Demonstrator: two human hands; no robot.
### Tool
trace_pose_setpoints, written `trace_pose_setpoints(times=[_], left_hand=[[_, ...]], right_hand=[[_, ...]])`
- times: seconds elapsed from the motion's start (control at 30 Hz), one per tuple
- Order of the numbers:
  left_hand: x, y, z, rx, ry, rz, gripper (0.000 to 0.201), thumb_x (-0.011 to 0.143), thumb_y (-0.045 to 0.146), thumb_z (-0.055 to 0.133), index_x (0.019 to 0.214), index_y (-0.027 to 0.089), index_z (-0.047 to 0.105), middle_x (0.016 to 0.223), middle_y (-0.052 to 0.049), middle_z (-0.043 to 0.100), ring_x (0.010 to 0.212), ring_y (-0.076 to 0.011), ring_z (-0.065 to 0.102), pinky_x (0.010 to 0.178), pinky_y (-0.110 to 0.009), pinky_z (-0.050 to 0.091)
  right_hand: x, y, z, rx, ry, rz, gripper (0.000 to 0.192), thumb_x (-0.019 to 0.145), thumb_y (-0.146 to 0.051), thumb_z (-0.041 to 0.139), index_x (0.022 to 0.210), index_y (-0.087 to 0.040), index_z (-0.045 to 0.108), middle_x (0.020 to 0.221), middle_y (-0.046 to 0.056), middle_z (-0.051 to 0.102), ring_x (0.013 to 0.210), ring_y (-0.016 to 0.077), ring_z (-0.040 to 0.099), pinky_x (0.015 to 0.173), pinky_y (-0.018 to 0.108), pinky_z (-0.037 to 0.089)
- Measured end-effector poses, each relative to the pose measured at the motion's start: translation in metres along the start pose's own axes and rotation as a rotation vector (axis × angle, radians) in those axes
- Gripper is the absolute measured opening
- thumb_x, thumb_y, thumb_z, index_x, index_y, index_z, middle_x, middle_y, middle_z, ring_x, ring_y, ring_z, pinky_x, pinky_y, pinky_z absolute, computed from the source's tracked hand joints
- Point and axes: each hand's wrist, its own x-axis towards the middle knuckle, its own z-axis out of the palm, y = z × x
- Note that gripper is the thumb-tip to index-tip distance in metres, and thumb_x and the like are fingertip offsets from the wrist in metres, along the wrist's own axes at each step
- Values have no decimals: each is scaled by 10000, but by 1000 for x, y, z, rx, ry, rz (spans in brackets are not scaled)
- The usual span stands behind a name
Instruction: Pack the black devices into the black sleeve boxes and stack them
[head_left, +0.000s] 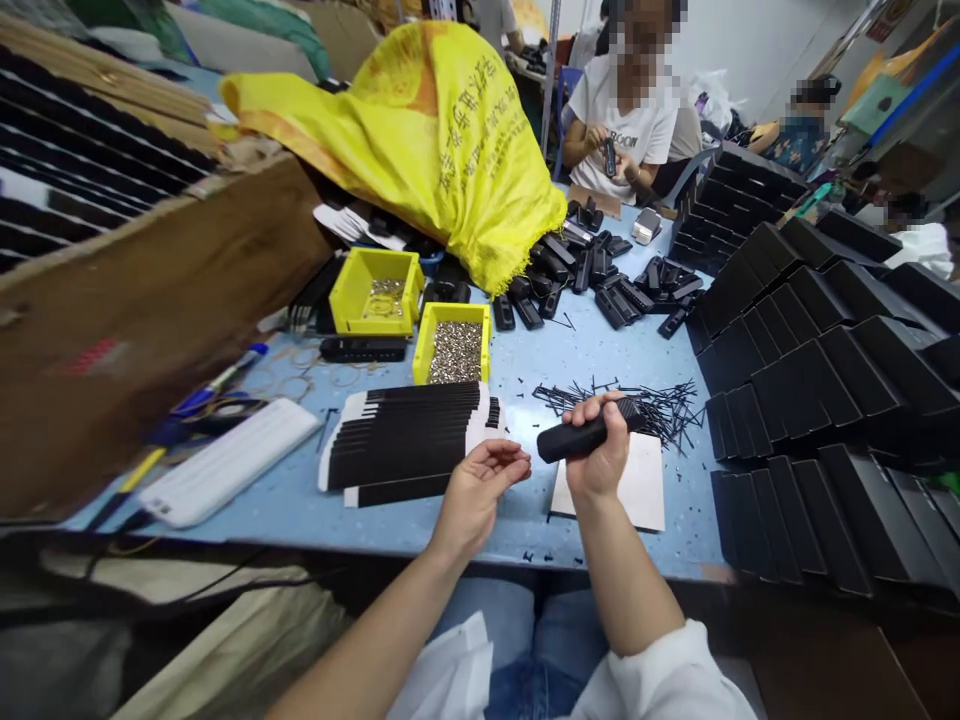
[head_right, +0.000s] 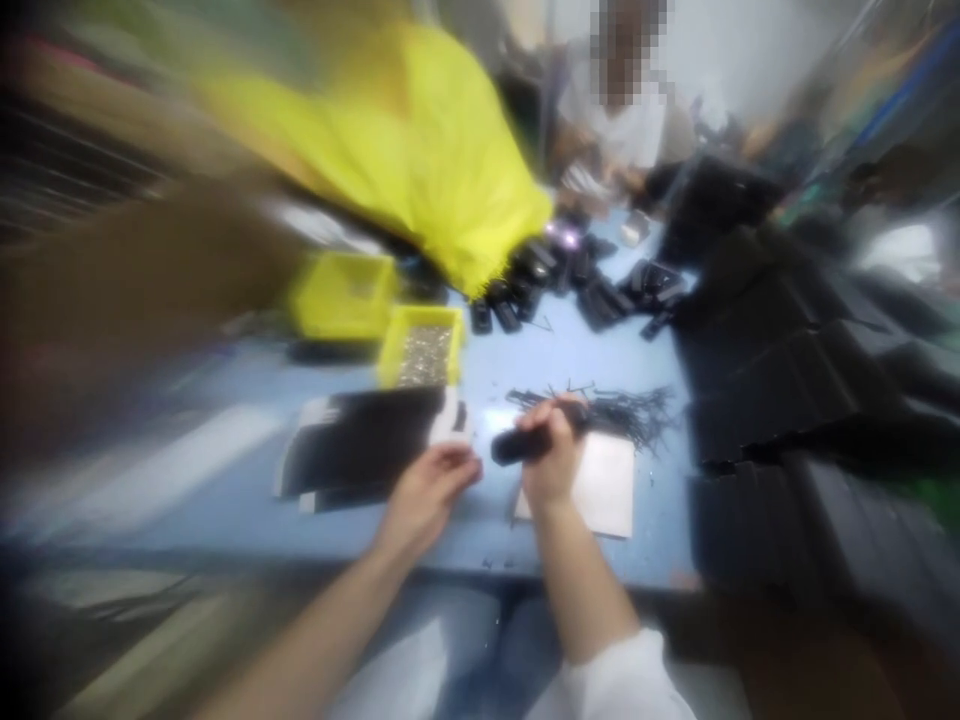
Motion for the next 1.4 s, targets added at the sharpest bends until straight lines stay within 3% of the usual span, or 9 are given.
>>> trace_pose_setpoints(times=[0.13,0.43,0.67,0.87,0.97,1.03,1.2,1.27,1.4], left_hand=[[-11,-2,0,43,-20,61,330,581,206,824,824,167,604,702,17,656,675,-116,631,686,-247,541],[-31,-5,3,164,21,166,261,627,219,789,712,182,546,681,18,650,686,-127,645,716,-257,534],[-40,-12,0,451,-21,306,182,713,292,712,708,197,557,697,-14,657,696,-176,662,717,-315,558],[-11,2,-80,1179,-91,588,383,806,275,621,1174,194,552,1238,-119,585,1178,-272,533,1022,-469,413],[11,24,-124,1618,-79,561,519,749,214,652,1247,149,523,1314,-171,522,1263,-347,431,1039,-523,345],[21,38,-136,1760,-114,491,562,711,239,689,1237,130,522,1309,-184,515,1238,-356,439,1000,-493,369],[21,76,-110,1747,-251,271,249,710,322,651,888,156,595,945,-110,621,913,-286,575,827,-384,437],[7,88,-90,1515,-355,184,193,769,347,588,866,183,615,882,-82,646,872,-268,601,825,-365,452],[-29,81,-52,938,-438,92,339,782,407,610,1063,221,640,1014,-72,694,1007,-273,614,906,-367,473]], right_hand=[[-13,8,13,18,70,58,205,799,-383,546,841,-247,398,634,-58,392,560,105,459,616,278,471],[-24,14,-5,132,239,151,253,761,-360,618,872,-245,423,656,-71,405,534,82,458,602,251,484],[-39,24,-17,-156,132,-47,203,836,-412,533,814,-218,477,624,-47,470,548,101,512,606,273,504],[-36,18,-83,-532,-98,-222,195,722,-361,661,726,-194,559,641,2,594,592,148,587,608,314,513],[-23,17,-120,-712,-245,-150,220,653,-336,720,755,-181,601,658,18,631,607,172,613,611,324,520],[-11,15,-140,-769,-143,-82,305,681,-352,703,906,-167,613,700,23,643,642,187,630,640,344,535],[4,0,-156,-1214,91,-258,629,719,-367,696,1273,-151,488,1262,167,551,1196,311,521,1008,526,420],[-8,-6,-137,-1319,-28,-459,517,786,-323,652,1258,-161,517,1312,166,509,1265,308,457,1063,540,363],[-52,-3,-67,-1194,-566,-722,341,883,-199,562,1222,-235,570,1153,102,597,1123,221,557,975,415,467]])
